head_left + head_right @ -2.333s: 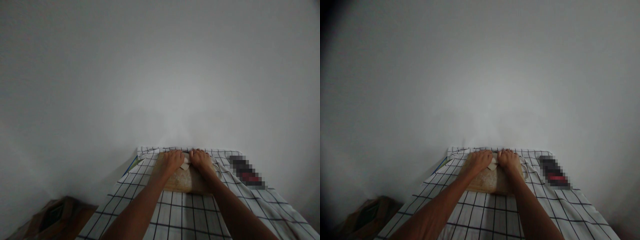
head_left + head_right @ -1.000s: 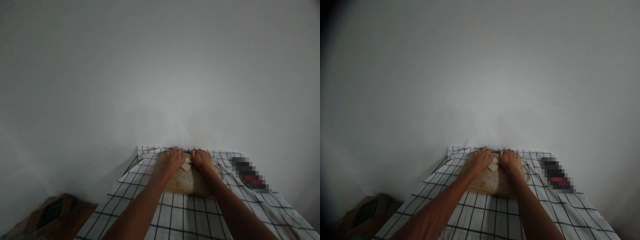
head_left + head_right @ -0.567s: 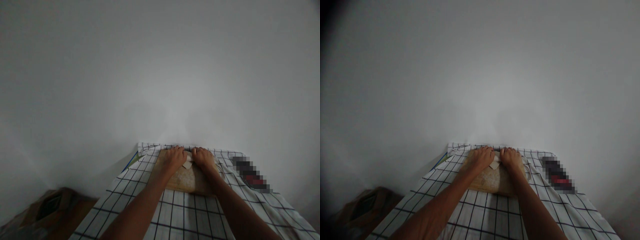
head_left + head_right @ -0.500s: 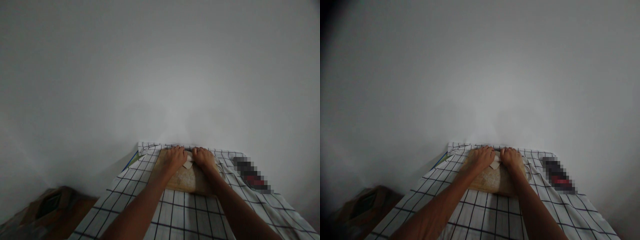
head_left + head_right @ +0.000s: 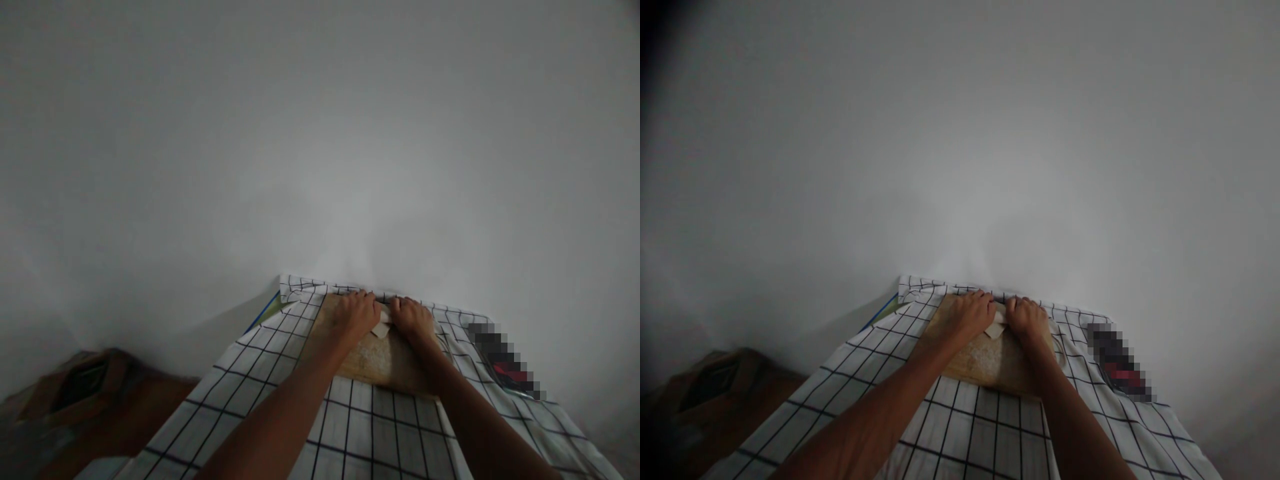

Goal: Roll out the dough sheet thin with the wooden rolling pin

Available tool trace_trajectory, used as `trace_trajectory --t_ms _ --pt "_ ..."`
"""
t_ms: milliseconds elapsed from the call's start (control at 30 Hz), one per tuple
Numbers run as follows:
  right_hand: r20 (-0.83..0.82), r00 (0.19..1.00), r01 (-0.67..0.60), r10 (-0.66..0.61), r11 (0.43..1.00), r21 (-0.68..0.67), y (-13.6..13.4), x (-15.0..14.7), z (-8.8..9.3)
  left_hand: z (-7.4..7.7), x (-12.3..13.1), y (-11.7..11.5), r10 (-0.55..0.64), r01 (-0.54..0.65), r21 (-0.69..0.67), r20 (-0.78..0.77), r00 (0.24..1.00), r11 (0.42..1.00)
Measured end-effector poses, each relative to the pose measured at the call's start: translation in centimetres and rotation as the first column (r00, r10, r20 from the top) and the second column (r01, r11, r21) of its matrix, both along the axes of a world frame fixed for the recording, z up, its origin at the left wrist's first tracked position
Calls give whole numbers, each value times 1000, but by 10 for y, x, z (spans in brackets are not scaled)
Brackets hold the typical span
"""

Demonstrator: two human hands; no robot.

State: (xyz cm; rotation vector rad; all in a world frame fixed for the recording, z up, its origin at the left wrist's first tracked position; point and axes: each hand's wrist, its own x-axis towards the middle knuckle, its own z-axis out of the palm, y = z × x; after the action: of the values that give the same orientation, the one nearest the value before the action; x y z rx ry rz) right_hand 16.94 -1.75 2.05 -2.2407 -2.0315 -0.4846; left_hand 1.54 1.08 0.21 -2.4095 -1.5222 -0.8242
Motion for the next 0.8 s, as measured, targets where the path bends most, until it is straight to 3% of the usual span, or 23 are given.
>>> trace_trajectory --t_ms 267,633,800 --pt "135 988 -73 70 997 14 1 7 -10 -1 -1 0 -9 9 -37 3 1000 999" --pt "128 988 -92 88 995 28 -12 7 -15 -6 -3 -14 -47 48 43 -13 999 998" --pt "41 990 -133 132 991 30 -22 5 -11 -6 -8 -25 -86 87 103 -12 996 991"
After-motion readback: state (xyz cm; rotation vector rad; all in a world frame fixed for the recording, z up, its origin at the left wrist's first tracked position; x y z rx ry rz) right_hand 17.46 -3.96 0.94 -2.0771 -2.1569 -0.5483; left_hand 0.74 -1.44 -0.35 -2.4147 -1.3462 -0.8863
